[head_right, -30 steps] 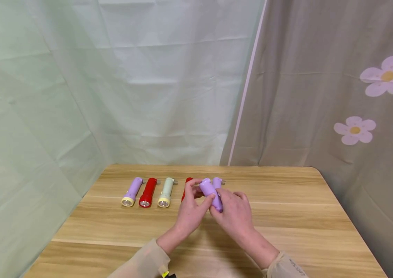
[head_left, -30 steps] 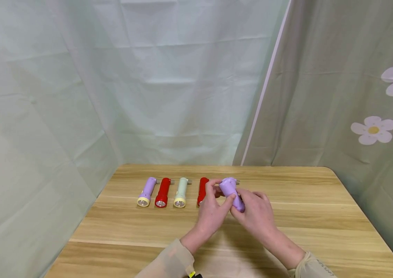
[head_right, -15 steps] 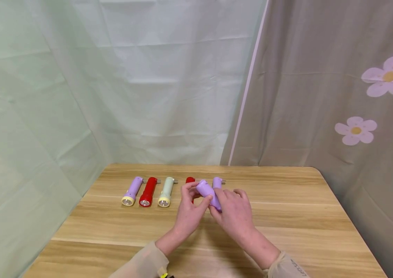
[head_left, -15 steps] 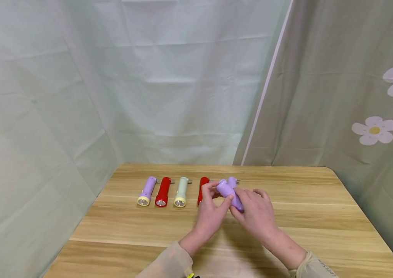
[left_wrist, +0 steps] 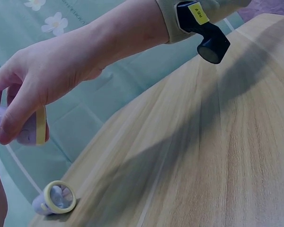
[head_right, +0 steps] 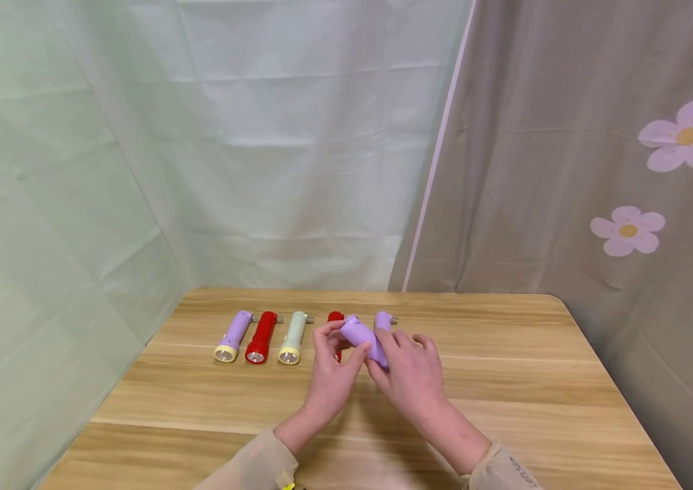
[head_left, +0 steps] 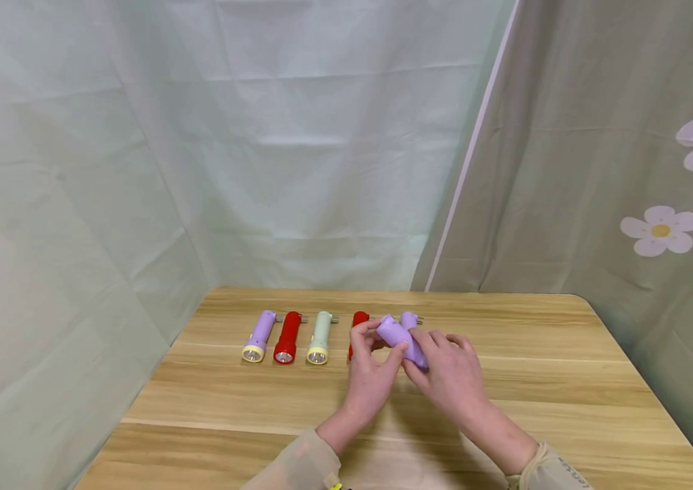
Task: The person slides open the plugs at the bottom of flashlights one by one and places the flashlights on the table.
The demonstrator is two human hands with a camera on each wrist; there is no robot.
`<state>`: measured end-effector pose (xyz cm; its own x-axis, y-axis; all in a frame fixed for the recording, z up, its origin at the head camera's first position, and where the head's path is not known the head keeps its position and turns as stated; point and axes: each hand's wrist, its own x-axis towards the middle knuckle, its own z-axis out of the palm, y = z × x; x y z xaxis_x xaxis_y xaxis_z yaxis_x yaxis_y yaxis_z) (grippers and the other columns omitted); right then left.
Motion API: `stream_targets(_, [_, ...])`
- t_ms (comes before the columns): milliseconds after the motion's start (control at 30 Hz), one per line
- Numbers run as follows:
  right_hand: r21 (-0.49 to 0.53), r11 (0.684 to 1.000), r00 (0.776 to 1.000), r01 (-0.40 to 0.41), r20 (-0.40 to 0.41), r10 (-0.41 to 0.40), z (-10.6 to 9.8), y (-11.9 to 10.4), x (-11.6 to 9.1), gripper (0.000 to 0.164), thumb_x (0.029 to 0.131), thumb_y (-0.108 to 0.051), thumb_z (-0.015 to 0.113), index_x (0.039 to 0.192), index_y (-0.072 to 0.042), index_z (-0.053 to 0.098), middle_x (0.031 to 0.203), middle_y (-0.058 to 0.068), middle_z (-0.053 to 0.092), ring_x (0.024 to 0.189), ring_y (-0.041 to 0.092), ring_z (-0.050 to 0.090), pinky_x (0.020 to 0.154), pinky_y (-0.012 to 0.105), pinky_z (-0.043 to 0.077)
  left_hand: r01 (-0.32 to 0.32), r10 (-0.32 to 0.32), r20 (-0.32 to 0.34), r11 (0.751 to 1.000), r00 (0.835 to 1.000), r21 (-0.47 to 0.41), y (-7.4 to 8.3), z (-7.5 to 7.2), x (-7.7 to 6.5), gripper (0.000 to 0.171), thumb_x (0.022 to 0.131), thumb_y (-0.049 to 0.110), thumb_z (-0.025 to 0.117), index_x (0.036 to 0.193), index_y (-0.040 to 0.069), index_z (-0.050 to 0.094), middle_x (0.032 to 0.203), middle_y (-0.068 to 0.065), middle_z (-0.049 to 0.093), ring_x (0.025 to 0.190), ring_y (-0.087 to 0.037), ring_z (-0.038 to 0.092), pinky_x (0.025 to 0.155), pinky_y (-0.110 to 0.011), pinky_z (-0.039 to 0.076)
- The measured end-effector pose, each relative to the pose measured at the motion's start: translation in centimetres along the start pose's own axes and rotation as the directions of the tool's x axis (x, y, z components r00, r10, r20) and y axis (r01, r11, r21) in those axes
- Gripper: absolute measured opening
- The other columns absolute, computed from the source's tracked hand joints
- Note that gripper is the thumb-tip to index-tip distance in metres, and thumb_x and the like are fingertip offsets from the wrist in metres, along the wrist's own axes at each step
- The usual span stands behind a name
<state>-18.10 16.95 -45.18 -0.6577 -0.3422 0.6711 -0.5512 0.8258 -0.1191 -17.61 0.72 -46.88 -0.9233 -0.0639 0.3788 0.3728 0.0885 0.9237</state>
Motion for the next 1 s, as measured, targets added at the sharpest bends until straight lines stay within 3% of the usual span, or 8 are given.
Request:
stream_targets(233, [0.000, 1.000, 1.000, 0.001, 0.000, -0.001, -0.07, -0.02, 0.01, 0.046, 0.083, -0.034, 0.084, 0.120, -0.015, 0.065, 0.097, 0.006, 0.069, 0.084, 0.026, 0.069, 0.091, 0.053, 0.048, 0.017, -0.017, -0.006, 1.000, 1.000, -0.005, 0.22, -0.07, -0.20, 0.057, 0.095, 0.033, 0.075, 0.137, 0.026, 0.036, 0.124, 0.002, 0.060, 0.111, -0.018, 0.058, 0.089, -0.036, 0.051])
stream_targets(667, [-0.006, 0.999, 0.999, 0.038, -0.009, -0.038, -0.03, 0.21, 0.05, 0.047, 0.084, -0.034, 0.083, 0.123, -0.014, 0.065, 0.094, 0.005, 0.068, 0.078, 0.024, 0.068, 0.092, 0.053, 0.046, -0.032, 0.031, -0.030, 0.999, 0.999, -0.033, -0.24, -0.14, 0.03, 0.055, 0.094, 0.026, 0.077, 0.134, 0.017, 0.041, 0.119, -0.002, 0.064, 0.108, -0.019, 0.060, 0.092, -0.037, 0.048])
stream_targets(1000, [-0.007, 0.998, 0.998, 0.059, -0.027, -0.059, 0.23, 0.37, -0.23, 0.047, 0.083, -0.034, 0.083, 0.121, -0.014, 0.066, 0.090, 0.005, 0.068, 0.072, 0.024, 0.068, 0.090, 0.052, 0.048, -0.006, 0.006, -0.018, 0.999, 1.000, -0.039, -0.17, -0.16, -0.27, 0.056, 0.093, 0.025, 0.078, 0.132, 0.016, 0.040, 0.122, -0.003, 0.062, 0.109, -0.019, 0.060, 0.094, -0.037, 0.048])
